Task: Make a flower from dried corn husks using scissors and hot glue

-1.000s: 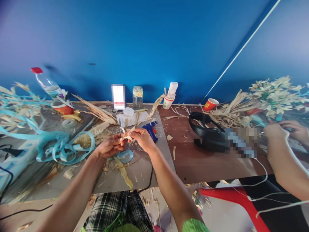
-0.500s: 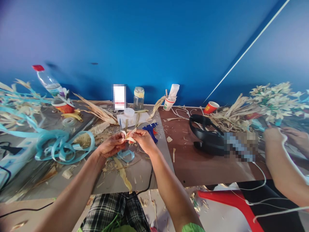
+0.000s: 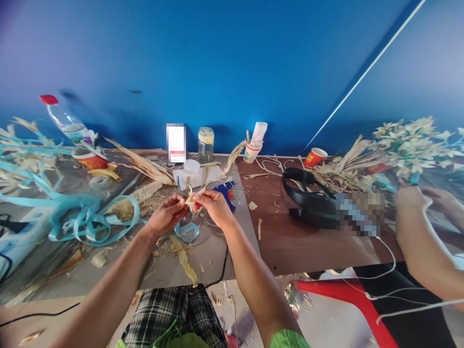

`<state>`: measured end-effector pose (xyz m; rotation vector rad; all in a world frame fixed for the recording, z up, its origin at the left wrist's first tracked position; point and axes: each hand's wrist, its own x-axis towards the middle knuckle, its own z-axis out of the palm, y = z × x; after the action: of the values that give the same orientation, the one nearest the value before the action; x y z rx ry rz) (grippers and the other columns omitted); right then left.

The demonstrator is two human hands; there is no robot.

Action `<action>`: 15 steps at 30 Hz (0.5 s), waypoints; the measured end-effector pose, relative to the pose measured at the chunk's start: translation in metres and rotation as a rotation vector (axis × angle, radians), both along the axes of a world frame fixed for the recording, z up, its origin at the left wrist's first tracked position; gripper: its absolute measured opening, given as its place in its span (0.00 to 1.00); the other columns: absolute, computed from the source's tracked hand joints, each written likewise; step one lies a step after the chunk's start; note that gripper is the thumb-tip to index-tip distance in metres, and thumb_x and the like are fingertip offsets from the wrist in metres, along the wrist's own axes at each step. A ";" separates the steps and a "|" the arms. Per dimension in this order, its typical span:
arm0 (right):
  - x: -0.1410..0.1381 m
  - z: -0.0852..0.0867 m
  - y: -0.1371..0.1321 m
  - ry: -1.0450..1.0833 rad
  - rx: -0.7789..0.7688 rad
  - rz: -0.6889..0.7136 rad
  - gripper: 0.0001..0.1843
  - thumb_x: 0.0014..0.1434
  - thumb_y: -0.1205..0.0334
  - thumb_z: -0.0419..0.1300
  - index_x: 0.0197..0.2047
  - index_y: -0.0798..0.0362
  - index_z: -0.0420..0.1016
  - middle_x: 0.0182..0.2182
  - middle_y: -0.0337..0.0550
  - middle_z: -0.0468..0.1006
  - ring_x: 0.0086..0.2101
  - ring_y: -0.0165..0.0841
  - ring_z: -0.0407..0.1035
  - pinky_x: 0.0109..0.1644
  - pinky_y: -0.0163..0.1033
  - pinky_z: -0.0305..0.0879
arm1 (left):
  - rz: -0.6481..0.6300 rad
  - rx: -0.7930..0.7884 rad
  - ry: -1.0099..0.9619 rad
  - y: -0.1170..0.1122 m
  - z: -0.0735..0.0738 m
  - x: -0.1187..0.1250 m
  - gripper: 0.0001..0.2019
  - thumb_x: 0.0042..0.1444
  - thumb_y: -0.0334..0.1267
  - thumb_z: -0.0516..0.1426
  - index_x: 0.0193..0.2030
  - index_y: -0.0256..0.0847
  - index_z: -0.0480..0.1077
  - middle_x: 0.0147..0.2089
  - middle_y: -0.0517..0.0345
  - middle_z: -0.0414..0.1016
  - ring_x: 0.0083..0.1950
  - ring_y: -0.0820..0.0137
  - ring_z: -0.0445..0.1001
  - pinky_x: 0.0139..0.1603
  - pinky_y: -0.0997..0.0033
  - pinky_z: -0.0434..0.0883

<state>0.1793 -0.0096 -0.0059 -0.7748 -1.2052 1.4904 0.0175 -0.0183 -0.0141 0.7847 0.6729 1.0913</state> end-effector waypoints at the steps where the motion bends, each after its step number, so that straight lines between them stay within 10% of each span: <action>1: 0.000 0.001 0.000 0.011 -0.004 -0.006 0.10 0.49 0.55 0.64 0.29 0.54 0.77 0.22 0.38 0.74 0.24 0.27 0.66 0.31 0.35 0.63 | 0.036 0.003 0.018 -0.001 0.001 0.002 0.13 0.42 0.37 0.66 0.26 0.36 0.64 0.20 0.66 0.62 0.19 0.83 0.57 0.21 0.81 0.55; 15: 0.000 0.008 -0.003 0.066 0.009 -0.011 0.08 0.50 0.57 0.63 0.28 0.54 0.76 0.24 0.38 0.74 0.23 0.27 0.67 0.32 0.35 0.63 | 0.208 0.279 0.103 -0.003 0.007 0.005 0.26 0.42 0.33 0.65 0.50 0.44 0.65 0.35 0.59 0.73 0.31 0.75 0.70 0.34 0.74 0.67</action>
<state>0.1788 -0.0121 0.0019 -0.7204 -1.1558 1.4891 0.0227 -0.0216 -0.0068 1.0326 0.7093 1.3602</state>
